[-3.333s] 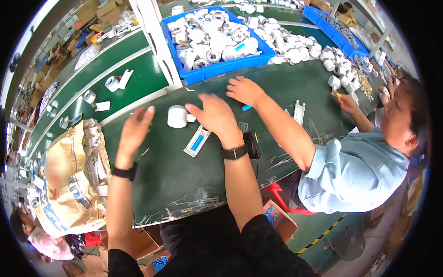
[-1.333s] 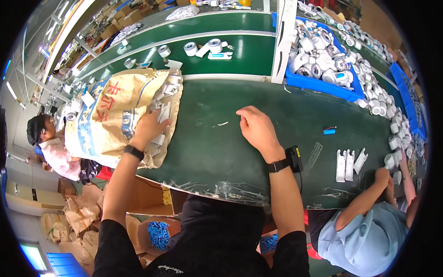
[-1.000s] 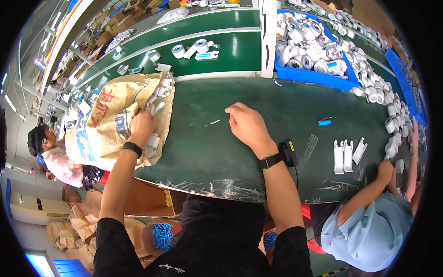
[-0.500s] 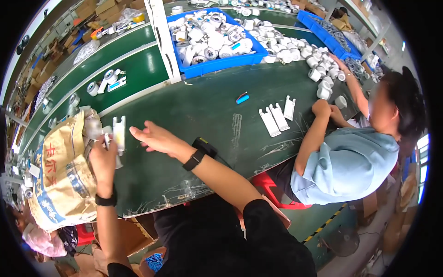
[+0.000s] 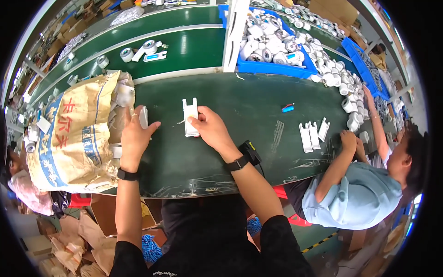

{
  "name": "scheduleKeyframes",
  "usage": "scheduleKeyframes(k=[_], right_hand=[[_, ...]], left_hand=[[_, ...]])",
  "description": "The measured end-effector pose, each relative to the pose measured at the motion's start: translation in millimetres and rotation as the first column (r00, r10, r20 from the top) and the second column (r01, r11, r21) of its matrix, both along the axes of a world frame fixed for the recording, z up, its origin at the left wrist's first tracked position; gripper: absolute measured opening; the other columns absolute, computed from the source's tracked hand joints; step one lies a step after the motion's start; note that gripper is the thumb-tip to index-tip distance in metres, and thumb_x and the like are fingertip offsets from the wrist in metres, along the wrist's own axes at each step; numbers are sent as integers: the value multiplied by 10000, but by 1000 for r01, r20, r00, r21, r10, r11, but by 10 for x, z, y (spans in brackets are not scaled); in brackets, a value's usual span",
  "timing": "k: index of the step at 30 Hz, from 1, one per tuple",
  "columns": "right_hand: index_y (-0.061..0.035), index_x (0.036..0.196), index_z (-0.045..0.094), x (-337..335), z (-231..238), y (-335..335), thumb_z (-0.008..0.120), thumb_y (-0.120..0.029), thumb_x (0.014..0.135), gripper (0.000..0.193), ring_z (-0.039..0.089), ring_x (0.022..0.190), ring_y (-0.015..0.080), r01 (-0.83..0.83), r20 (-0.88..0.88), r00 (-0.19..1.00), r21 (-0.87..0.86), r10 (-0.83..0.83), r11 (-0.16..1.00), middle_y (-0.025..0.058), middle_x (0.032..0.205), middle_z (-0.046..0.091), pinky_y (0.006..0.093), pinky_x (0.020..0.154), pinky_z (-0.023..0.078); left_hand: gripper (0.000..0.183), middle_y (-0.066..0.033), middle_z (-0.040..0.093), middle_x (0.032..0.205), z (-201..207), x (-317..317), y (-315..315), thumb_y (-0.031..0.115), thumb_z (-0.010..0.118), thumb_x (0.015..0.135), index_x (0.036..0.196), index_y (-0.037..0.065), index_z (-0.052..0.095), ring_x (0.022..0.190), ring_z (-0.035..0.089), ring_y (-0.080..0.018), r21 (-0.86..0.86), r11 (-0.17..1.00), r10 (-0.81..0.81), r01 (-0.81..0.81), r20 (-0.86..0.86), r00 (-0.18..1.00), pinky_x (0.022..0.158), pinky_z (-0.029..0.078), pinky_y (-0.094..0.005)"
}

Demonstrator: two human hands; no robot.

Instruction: The person peels the backing from a yellow strip, presses it onto a white plastic base, and then inserts a blue battery into a round electronic component before fitting it onto the base. After assembling the unit, the person sets it aside on the workbench and repeats the process.

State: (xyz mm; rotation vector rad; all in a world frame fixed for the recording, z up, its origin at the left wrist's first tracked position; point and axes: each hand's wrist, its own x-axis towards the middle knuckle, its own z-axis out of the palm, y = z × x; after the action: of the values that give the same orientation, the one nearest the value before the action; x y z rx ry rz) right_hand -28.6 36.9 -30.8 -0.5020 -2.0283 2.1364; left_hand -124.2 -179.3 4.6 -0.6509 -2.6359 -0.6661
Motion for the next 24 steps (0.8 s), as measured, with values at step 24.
scheduleKeyframes(k=[24], right_hand=[[-58,994,758,355,240,52,785,-25,832,168,681,845,243,456,-498,862,676,-97,579,77,987,718,329,706,551]], left_hand=[[495,-58,613,1286,-195,307,1279,307,546,1074,1523,128,441,1177,578,-187,783,108,-985,-612,168,41,1020,464,-372]])
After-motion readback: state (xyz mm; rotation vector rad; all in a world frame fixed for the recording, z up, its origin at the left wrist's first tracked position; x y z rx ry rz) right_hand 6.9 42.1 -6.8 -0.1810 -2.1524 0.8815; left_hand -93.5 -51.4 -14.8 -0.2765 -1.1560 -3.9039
